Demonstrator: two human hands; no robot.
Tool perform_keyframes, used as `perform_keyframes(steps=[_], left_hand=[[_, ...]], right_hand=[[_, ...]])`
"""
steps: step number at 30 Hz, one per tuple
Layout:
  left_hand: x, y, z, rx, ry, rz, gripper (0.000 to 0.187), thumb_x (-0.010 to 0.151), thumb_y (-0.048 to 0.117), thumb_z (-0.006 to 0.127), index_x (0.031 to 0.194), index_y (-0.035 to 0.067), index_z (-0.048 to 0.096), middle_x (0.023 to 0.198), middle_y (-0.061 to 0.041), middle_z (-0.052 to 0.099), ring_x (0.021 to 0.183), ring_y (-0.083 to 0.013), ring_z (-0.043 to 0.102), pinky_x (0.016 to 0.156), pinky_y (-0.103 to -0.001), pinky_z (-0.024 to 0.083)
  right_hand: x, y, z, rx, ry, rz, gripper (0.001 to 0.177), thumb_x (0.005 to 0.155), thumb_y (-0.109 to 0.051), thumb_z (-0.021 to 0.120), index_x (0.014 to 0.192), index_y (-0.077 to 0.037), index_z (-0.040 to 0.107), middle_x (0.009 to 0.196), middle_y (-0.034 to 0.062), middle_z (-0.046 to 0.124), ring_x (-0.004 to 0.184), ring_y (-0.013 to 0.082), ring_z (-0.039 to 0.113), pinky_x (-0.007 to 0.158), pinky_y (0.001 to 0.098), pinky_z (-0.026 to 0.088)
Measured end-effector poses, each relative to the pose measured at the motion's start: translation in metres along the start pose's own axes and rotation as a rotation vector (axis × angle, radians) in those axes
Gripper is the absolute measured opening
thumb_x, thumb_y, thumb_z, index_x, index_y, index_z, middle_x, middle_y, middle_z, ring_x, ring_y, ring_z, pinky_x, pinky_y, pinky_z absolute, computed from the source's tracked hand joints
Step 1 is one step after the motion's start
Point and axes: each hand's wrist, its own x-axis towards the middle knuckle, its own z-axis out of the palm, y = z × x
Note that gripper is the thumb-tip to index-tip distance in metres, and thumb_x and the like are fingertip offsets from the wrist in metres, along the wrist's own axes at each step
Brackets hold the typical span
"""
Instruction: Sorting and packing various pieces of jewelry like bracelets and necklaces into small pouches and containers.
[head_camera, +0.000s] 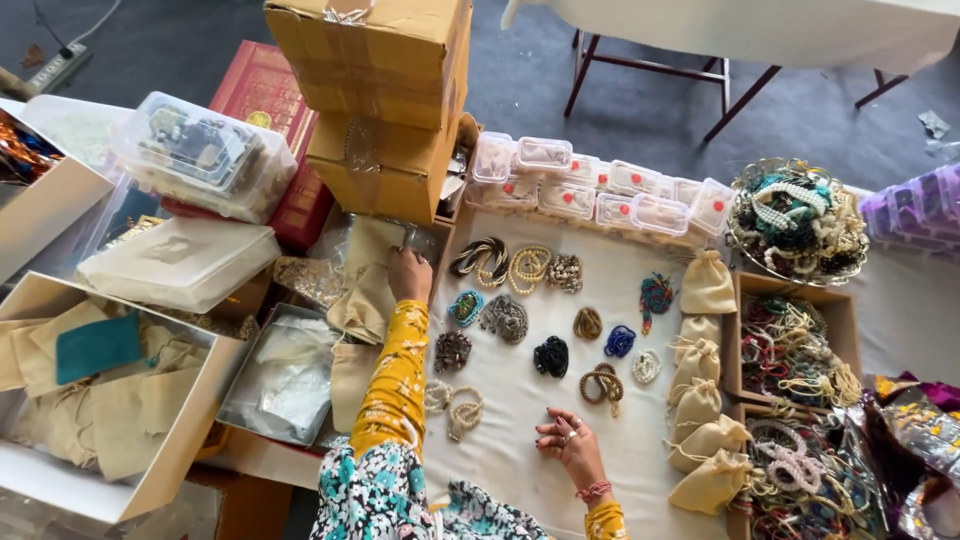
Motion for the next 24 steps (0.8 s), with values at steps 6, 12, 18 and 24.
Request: perform_keyframes(steps=[6, 12, 18, 24], left_hand=[[0.002, -0.016, -0.023, -0.561, -0.006, -0.121, 0.012, 0.089, 0.010, 0.073, 0.094, -0.001, 0.076, 0.085, -0.011, 0.075, 0.078, -0.0244, 0.073, 0.075, -0.034, 0.056], [-0.004, -0.018, -0.036, -0.889, 0.009, -0.232, 0.011, 0.087, 0.002, 0.077, 0.096, -0.002, 0.072, 0.087, -0.007, 0.074, 0.076, -0.0118, 0.068, 0.070, -0.026, 0.054], [-0.017, 0.000, -0.056, -1.001, 0.042, -0.238, 0.013, 0.090, 0.002, 0.074, 0.099, -0.002, 0.066, 0.090, -0.008, 0.071, 0.075, -0.0143, 0.065, 0.067, -0.027, 0.052], [-0.068, 0.065, -0.114, -1.404, -0.129, -0.427, 0.013, 0.097, 0.006, 0.062, 0.108, 0.001, 0.059, 0.102, -0.014, 0.071, 0.089, -0.0228, 0.072, 0.081, -0.032, 0.064]], right_hand=[[0.002, 0.004, -0.004, -0.017, -0.014, -0.031, 0.033, 0.101, -0.016, 0.052, 0.129, 0.001, 0.057, 0.099, 0.0189, 0.073, 0.075, 0.0228, 0.073, 0.068, 0.0372, 0.062], [0.002, 0.007, -0.004, -0.017, -0.010, -0.056, 0.032, 0.101, -0.013, 0.051, 0.128, 0.001, 0.057, 0.098, 0.0188, 0.073, 0.075, 0.0226, 0.072, 0.068, 0.0371, 0.062], [-0.004, 0.009, 0.000, -0.018, 0.017, -0.091, 0.031, 0.102, -0.013, 0.050, 0.128, 0.001, 0.059, 0.098, 0.0171, 0.073, 0.076, 0.0212, 0.072, 0.070, 0.0363, 0.062], [0.000, 0.014, -0.003, -0.023, 0.027, -0.110, 0.029, 0.102, -0.013, 0.050, 0.126, 0.001, 0.060, 0.097, 0.0163, 0.073, 0.076, 0.0210, 0.072, 0.070, 0.0366, 0.062]])
